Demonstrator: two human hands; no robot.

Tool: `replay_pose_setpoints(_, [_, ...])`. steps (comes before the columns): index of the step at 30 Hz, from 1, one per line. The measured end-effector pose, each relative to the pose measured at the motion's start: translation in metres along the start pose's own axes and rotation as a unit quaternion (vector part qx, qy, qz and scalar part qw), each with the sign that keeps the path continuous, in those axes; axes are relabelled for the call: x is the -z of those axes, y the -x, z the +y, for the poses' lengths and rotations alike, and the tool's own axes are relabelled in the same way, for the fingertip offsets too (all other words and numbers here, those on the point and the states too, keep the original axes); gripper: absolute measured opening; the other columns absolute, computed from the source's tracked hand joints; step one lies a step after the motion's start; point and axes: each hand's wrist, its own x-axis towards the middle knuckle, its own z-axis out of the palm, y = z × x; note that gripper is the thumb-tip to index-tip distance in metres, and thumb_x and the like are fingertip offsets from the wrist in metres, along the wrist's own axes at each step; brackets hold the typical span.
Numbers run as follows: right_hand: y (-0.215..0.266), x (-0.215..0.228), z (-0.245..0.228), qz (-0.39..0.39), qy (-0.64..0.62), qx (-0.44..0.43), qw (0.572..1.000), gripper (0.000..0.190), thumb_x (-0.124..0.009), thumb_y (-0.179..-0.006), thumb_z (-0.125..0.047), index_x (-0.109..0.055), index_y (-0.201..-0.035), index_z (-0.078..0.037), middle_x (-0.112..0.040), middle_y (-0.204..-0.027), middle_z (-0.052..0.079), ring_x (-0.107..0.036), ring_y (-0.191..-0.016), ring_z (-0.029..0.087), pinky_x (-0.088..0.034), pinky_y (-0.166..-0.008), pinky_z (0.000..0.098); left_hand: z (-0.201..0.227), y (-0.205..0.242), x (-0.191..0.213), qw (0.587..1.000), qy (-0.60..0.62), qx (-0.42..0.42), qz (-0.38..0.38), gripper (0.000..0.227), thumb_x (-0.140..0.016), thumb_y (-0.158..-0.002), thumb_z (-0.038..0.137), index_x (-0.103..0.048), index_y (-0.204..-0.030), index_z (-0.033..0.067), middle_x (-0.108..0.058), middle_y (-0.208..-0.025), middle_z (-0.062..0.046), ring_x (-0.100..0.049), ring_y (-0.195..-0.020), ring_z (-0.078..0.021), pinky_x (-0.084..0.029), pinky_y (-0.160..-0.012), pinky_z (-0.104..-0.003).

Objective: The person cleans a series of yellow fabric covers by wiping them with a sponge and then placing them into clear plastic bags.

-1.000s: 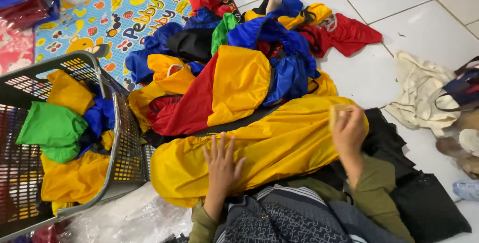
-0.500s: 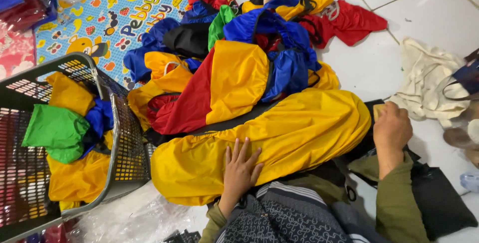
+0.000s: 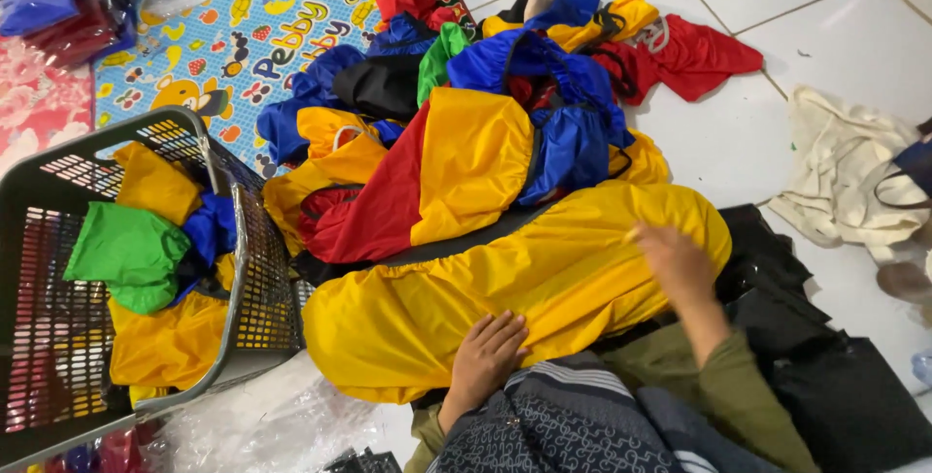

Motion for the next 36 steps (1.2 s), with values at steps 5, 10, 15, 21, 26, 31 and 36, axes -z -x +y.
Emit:
replay_pose_setpoints(5, [-0.104, 0.005, 0.116, 0.371, 0.173, 0.216, 0.887, 0.047, -0.070, -0.100, -0.025, -0.064, -0.146, -0.013, -0.069, -0.112, 0.021, -0.067, -0.094, 0.044, -0.054, -0.068, 0.0568, 0.001, -0.008, 0.010, 1.000, -0.003, -0.012, 0.029, 0.029, -0.071, -0.101, 0.028, -0.074, -0.121, 0.0076, -0.071, -0.132, -0.007, -0.064, -0.127, -0.0264, -0.046, -0.110, -0.043])
replay_pose_setpoints(10, [0.014, -0.040, -0.017, 0.223, -0.058, 0.331, 0.915, 0.047, -0.058, -0.103, -0.030, -0.057, -0.143, -0.005, -0.068, -0.130, 0.019, -0.066, -0.115, 0.037, -0.054, -0.095, 0.0488, 0.007, -0.013, 0.014, 0.999, 0.005, 0.000, 0.038, 0.029, -0.070, -0.102, 0.031, -0.075, -0.117, 0.0072, -0.073, -0.128, -0.008, -0.066, -0.124, -0.0269, -0.047, -0.107, -0.042])
replay_pose_setpoints(15, [0.013, -0.121, -0.011, -0.132, 0.021, 0.605, 0.785, 0.037, -0.070, -0.094, -0.019, -0.068, -0.131, -0.024, -0.069, -0.098, 0.001, -0.065, -0.074, 0.016, -0.055, -0.059, 0.0264, 0.007, -0.014, 0.020, 0.991, 0.095, 0.023, 0.095, 0.024, -0.082, -0.092, 0.024, -0.078, -0.101, 0.0027, -0.080, -0.103, -0.010, -0.075, -0.101, -0.0262, -0.059, -0.091, -0.045])
replay_pose_setpoints(21, [-0.177, 0.000, 0.133, 0.272, 0.135, 0.226, 0.926, 0.037, -0.064, -0.103, -0.018, -0.070, -0.139, -0.017, -0.068, -0.115, 0.021, -0.064, -0.101, 0.043, -0.055, -0.081, 0.0575, 0.012, -0.028, 0.038, 0.984, 0.144, 0.055, 0.090, 0.021, -0.081, -0.091, 0.022, -0.077, -0.095, 0.0020, -0.079, -0.094, -0.009, -0.073, -0.094, -0.0265, -0.059, -0.082, -0.041])
replay_pose_setpoints(26, [-0.101, -0.016, 0.047, 0.379, -0.006, 0.285, 0.881, 0.039, -0.068, -0.098, -0.022, -0.067, -0.134, -0.006, -0.068, -0.119, 0.021, -0.065, -0.104, 0.041, -0.051, -0.087, 0.0527, 0.014, -0.041, 0.041, 0.983, 0.143, 0.070, 0.086, 0.031, -0.081, -0.090, 0.035, -0.072, -0.085, 0.0061, -0.076, -0.090, -0.007, -0.070, -0.086, -0.0240, -0.055, -0.076, -0.038])
replay_pose_setpoints(31, [0.018, -0.091, -0.033, -0.120, -0.082, 0.550, 0.822, 0.023, -0.058, -0.103, -0.022, -0.075, -0.113, -0.012, -0.065, -0.138, 0.014, -0.060, -0.132, 0.031, -0.050, -0.108, 0.0442, 0.009, -0.037, 0.026, 0.986, 0.137, 0.080, 0.048, 0.037, -0.079, -0.090, 0.044, -0.074, -0.082, 0.0084, -0.071, -0.077, -0.004, -0.066, -0.075, -0.0195, -0.052, -0.068, -0.033])
replay_pose_setpoints(36, [-0.077, -0.043, 0.030, -0.044, -0.072, 0.194, 0.977, 0.041, -0.058, -0.096, -0.041, -0.069, -0.134, -0.031, -0.066, -0.142, -0.003, -0.070, -0.103, 0.021, -0.053, -0.076, 0.0356, 0.011, -0.024, 0.019, 0.977, 0.185, 0.109, -0.017, 0.023, -0.076, -0.093, 0.023, -0.072, -0.076, 0.0078, -0.062, -0.061, -0.003, -0.054, -0.060, -0.0178, -0.044, -0.057, -0.034])
